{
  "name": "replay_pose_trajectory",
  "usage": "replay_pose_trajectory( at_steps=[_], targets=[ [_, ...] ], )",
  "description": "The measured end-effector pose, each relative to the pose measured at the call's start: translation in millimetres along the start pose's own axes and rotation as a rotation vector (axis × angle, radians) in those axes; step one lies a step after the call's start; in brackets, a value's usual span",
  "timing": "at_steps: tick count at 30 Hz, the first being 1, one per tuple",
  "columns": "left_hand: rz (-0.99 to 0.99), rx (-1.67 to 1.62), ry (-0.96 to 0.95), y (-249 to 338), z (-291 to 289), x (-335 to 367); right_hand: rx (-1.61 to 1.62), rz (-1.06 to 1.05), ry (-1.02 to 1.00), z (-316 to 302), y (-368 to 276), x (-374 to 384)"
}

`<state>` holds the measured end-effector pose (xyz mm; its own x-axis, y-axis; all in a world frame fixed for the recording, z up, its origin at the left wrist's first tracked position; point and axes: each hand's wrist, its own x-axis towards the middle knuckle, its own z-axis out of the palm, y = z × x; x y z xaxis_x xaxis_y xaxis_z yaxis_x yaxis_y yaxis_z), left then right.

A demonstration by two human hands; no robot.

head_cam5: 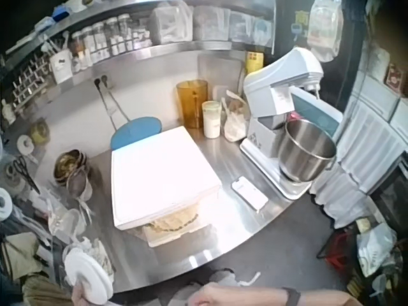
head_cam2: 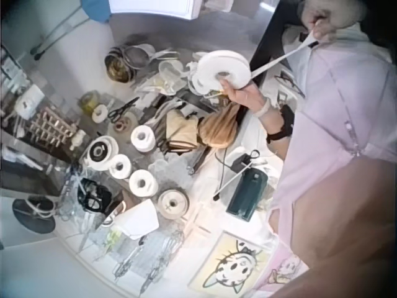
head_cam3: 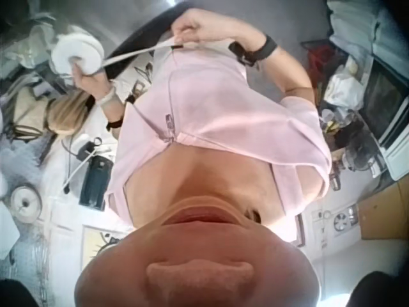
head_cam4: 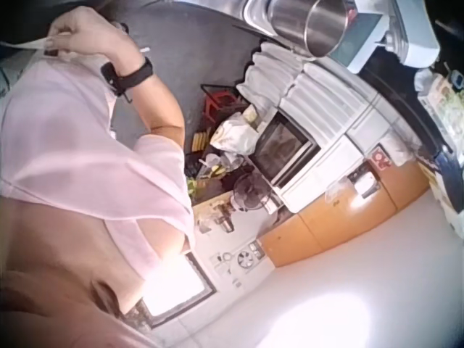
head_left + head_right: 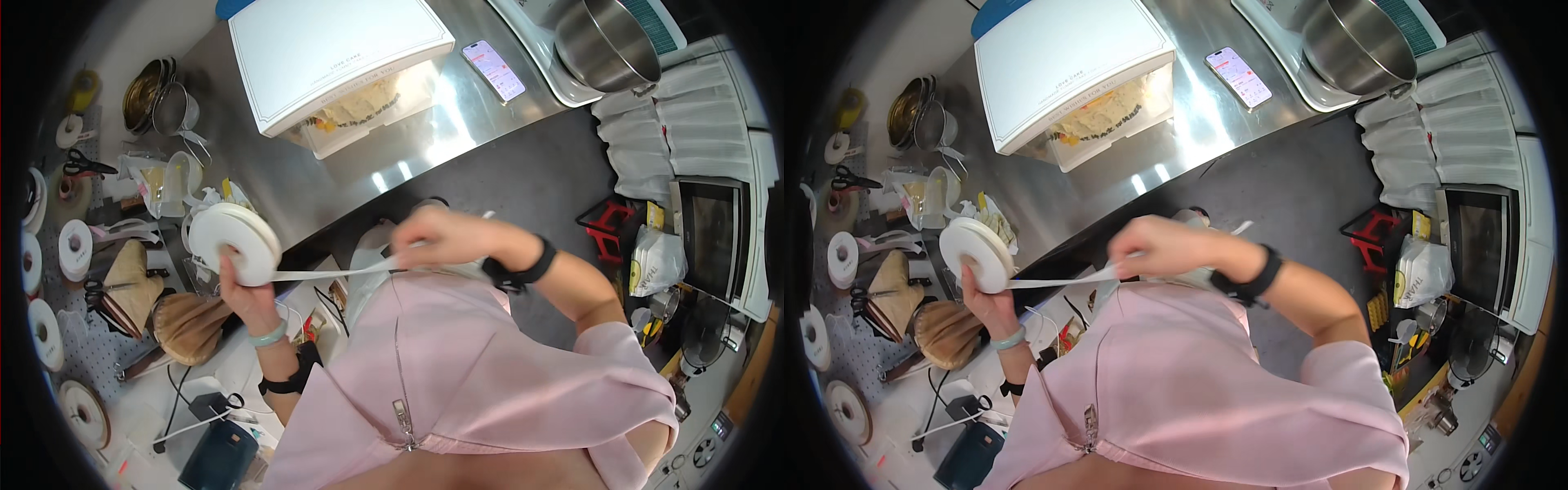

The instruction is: Packing a cake into a white box and tying it with a decorative ribbon.

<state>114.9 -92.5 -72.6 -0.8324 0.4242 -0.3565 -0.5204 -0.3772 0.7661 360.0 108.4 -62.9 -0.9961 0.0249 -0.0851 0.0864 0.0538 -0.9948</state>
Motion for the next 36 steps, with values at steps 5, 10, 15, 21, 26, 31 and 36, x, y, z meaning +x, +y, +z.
replay_pose_trajectory(
  at_steps=[5, 10, 15, 21, 26, 31, 36],
  targets=[
    [0.003, 0.021, 0.126, -0.8, -43.2, 87.0, 0.085, 0.673, 0.047, -73.3, -16.5, -106.8],
    [-0.237, -0.241, -0.001, -41.8, -24.9, 166.2, 0.141, 0.702, 0.213, -94.5, -15.3, -124.9],
    [-0.329, -0.126, 0.049, -68.2, -31.4, 242.0, 0.22, 0.572, 0.248, -87.7, -9.7, -77.6],
    [-0.227, 0.477, 0.22, -54.5, -20.7, 220.1, 0.18, 0.419, 0.091, -79.3, 12.3, -23.2],
    [0.404, 1.044, -0.284, -53.5, 59.2, 53.5, 0.182, 0.439, 0.016, -76.9, 9.7, 2.9],
    [0.063, 1.04, -1.063, -70.2, 118.6, -6.4, 0.26, 0.436, -0.062, -72.6, -1.7, 19.7],
    [-0.235, 1.289, -1.077, -60.1, 107.2, 2.5, 0.146, 0.35, -0.034, -89.2, 6.7, 2.9]
  ],
)
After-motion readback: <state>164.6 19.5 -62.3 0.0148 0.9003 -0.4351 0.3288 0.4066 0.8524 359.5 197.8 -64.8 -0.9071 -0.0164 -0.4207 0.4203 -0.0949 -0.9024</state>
